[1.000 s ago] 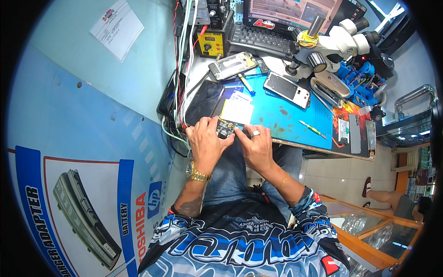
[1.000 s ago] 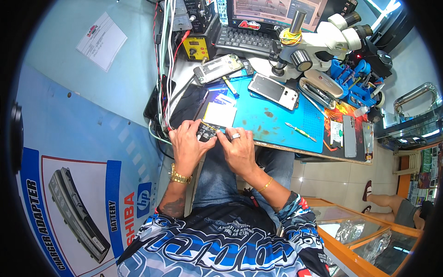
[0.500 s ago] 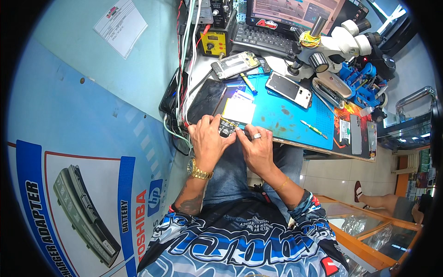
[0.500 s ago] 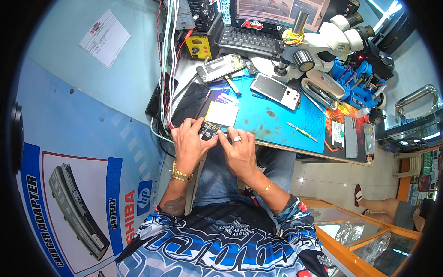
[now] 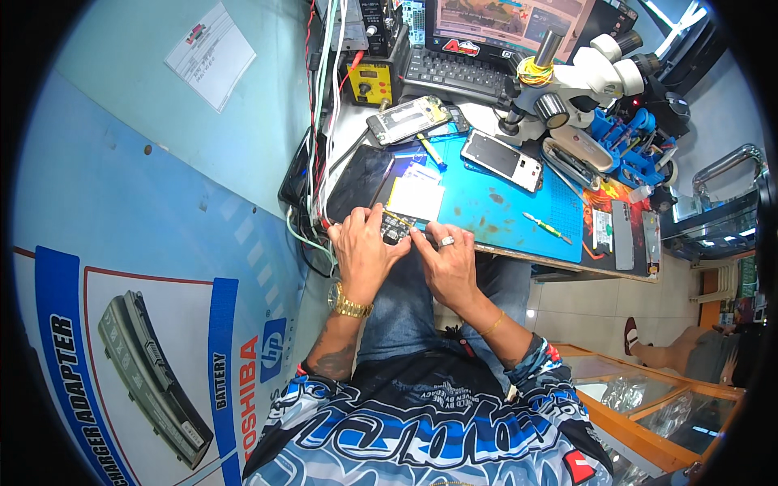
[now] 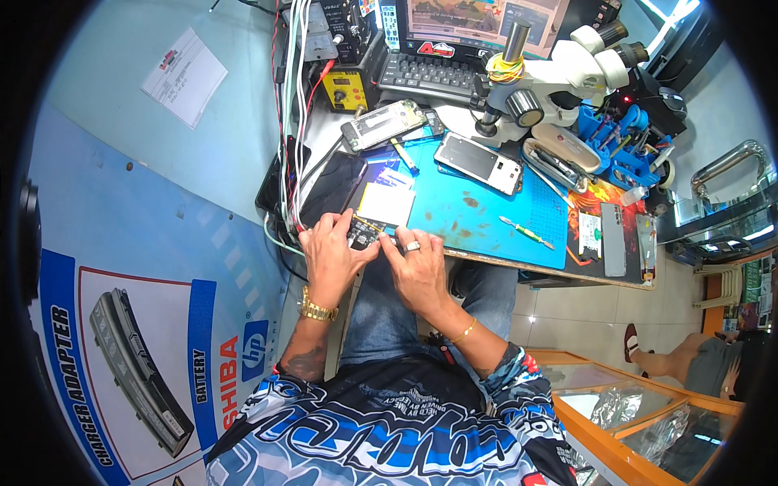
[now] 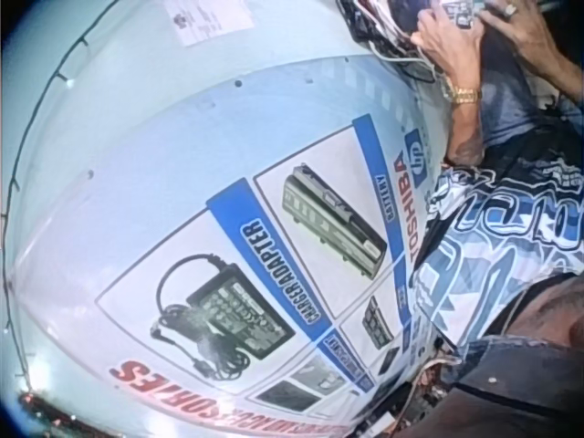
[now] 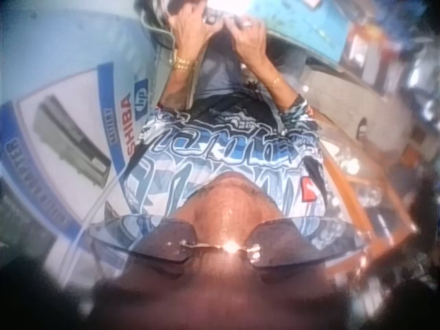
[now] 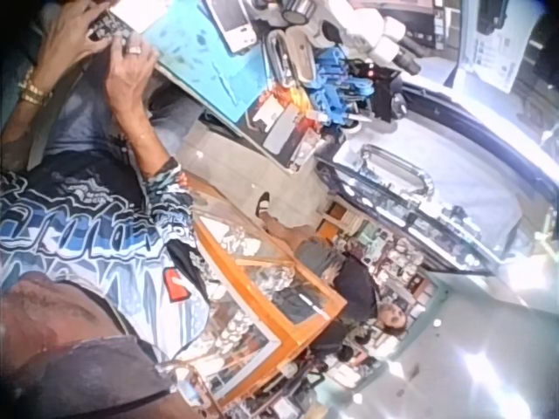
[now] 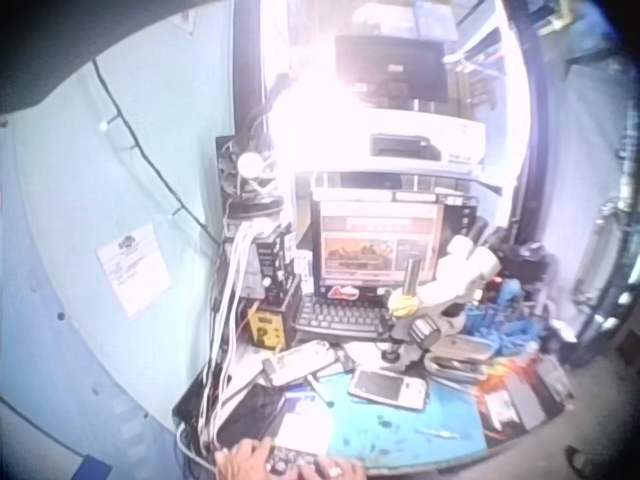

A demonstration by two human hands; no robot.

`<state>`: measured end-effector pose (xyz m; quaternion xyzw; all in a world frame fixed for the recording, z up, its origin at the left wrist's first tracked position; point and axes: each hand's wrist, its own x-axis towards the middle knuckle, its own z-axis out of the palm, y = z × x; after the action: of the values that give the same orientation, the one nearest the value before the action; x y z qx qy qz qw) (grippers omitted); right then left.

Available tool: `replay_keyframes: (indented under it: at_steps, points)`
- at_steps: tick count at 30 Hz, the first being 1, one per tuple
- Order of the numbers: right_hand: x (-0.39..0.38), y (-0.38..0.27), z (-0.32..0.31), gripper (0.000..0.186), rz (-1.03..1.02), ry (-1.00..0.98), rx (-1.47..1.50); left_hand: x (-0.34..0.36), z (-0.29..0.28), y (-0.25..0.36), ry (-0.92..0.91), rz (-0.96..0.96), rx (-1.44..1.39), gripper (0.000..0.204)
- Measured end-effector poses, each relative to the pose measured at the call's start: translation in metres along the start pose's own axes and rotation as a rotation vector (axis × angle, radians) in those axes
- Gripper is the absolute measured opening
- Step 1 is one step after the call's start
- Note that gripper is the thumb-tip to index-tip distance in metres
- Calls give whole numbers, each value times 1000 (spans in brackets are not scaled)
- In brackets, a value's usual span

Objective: The person connects a battery and small flex cables to a smartphone motherboard by hand at a repair bench.

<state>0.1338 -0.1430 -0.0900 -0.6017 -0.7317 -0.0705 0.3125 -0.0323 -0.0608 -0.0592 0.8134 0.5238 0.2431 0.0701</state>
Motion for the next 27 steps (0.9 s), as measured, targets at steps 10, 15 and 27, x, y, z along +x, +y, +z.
replay_keyframes:
  at_steps: [10,15,27]
  points:
    - [1,-1,0,47,28,-1,17,2,-1,10,-15,-42,33,70]
    - [1,-2,0,47,36,4,25,3,1,9,-6,-68,44,70]
    - [1,-1,-2,47,36,4,41,-5,2,11,40,-53,72,70]
